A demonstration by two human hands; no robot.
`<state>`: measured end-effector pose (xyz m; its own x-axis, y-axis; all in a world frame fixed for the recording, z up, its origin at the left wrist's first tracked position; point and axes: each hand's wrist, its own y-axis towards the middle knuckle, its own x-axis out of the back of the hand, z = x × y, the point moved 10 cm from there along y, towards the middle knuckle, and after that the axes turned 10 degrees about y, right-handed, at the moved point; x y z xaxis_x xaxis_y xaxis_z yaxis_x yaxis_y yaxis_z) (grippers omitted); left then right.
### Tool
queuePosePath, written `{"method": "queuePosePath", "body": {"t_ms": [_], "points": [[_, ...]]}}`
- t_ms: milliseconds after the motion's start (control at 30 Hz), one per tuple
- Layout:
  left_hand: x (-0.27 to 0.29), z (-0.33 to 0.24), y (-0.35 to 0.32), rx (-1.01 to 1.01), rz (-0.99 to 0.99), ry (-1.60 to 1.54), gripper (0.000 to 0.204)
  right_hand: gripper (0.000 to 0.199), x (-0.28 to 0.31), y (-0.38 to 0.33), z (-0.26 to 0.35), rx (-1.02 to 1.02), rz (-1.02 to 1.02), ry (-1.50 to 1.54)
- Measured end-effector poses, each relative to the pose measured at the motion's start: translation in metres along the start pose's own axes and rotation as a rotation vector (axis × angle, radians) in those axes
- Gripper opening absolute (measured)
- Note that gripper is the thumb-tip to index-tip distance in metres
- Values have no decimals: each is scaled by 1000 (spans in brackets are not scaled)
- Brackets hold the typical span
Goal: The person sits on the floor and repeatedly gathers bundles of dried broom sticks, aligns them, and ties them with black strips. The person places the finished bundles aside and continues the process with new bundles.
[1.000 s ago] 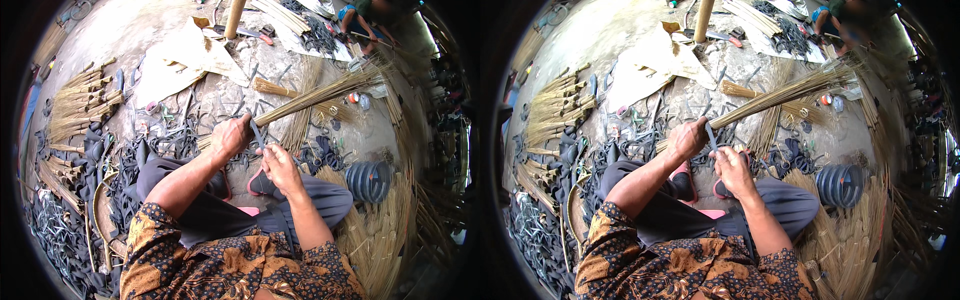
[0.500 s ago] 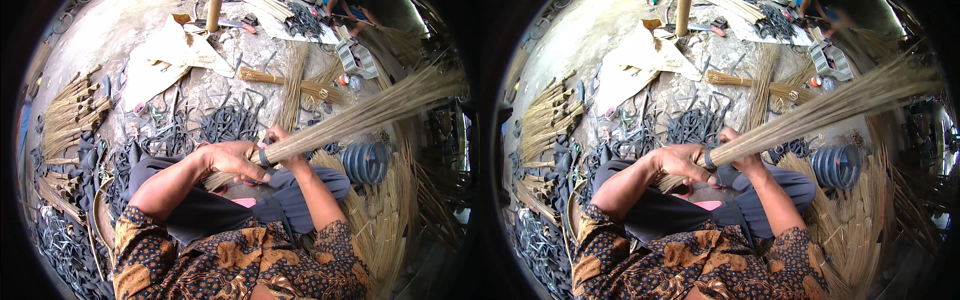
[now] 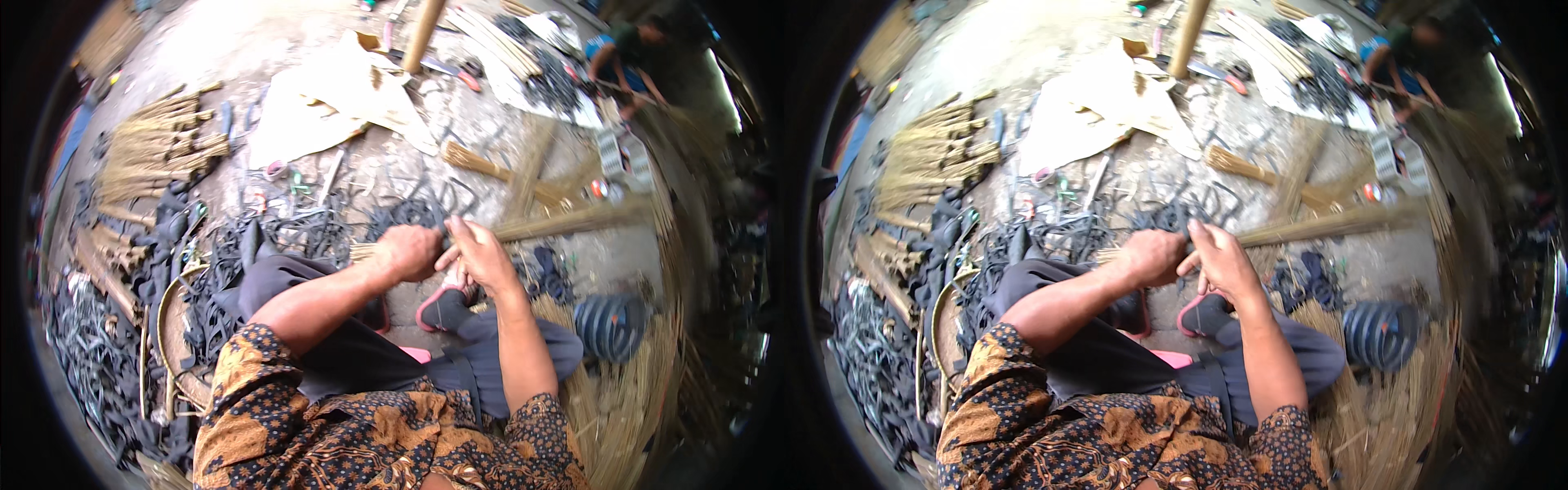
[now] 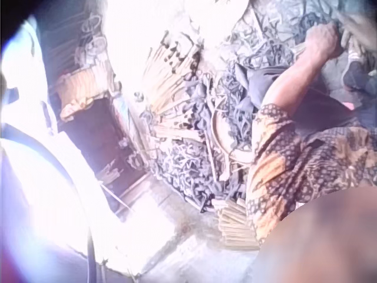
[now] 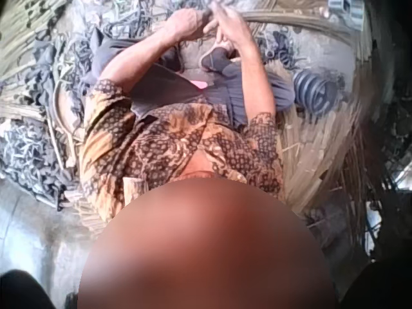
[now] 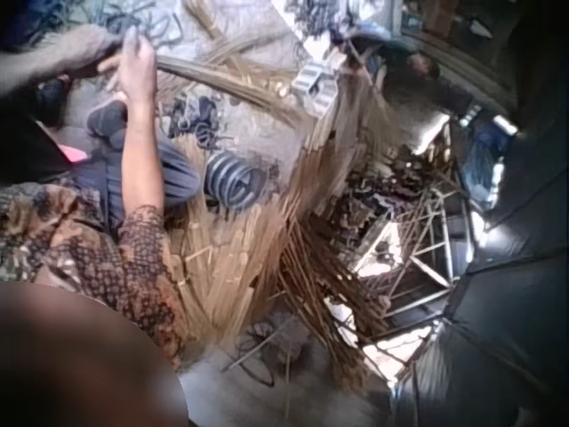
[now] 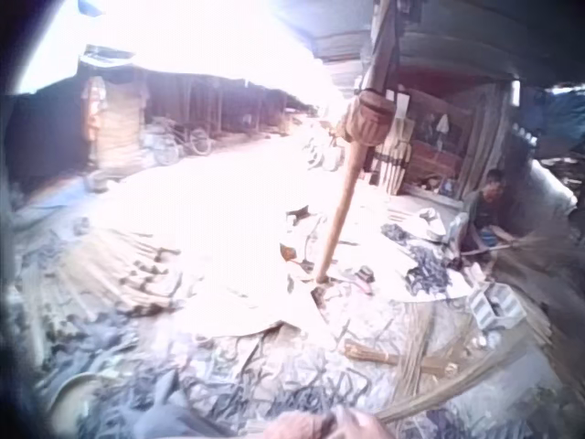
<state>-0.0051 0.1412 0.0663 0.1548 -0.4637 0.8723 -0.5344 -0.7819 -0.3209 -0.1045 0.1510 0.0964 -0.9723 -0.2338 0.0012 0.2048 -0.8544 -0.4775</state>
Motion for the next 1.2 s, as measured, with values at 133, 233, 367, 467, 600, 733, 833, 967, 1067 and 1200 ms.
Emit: {"method": "queuePosePath", "body": {"t_ms": [133,233,367,467,600,733,833,967,1067,1200], "points": [[-9,11,0,24,-42,-79,29,51,-7,5,-20,30,-97,326],[-15,23,5,40,-103,-96,31,33,-12,-19,-25,164,-48,236],[-24,39,12,94,-176,-104,32,25,-10,-40,-57,19,-81,258],[-26,38,13,39,-201,-151,43,25,-9,-43,-61,25,-83,320],[-15,24,7,-88,-259,-120,49,26,-7,-40,-63,13,-107,343],[-17,21,4,-30,-145,-142,51,27,-4,-41,-57,59,-119,382],[-14,21,2,-11,-115,-161,54,28,-8,-44,-55,45,-95,415],[-7,39,3,69,-87,-199,52,27,-8,-60,-40,122,-95,352],[-1,51,8,113,-15,-256,48,25,-2,-83,-28,196,-98,219],[39,44,3,41,-139,-352,54,21,13,-102,-22,307,-78,-7]]}}
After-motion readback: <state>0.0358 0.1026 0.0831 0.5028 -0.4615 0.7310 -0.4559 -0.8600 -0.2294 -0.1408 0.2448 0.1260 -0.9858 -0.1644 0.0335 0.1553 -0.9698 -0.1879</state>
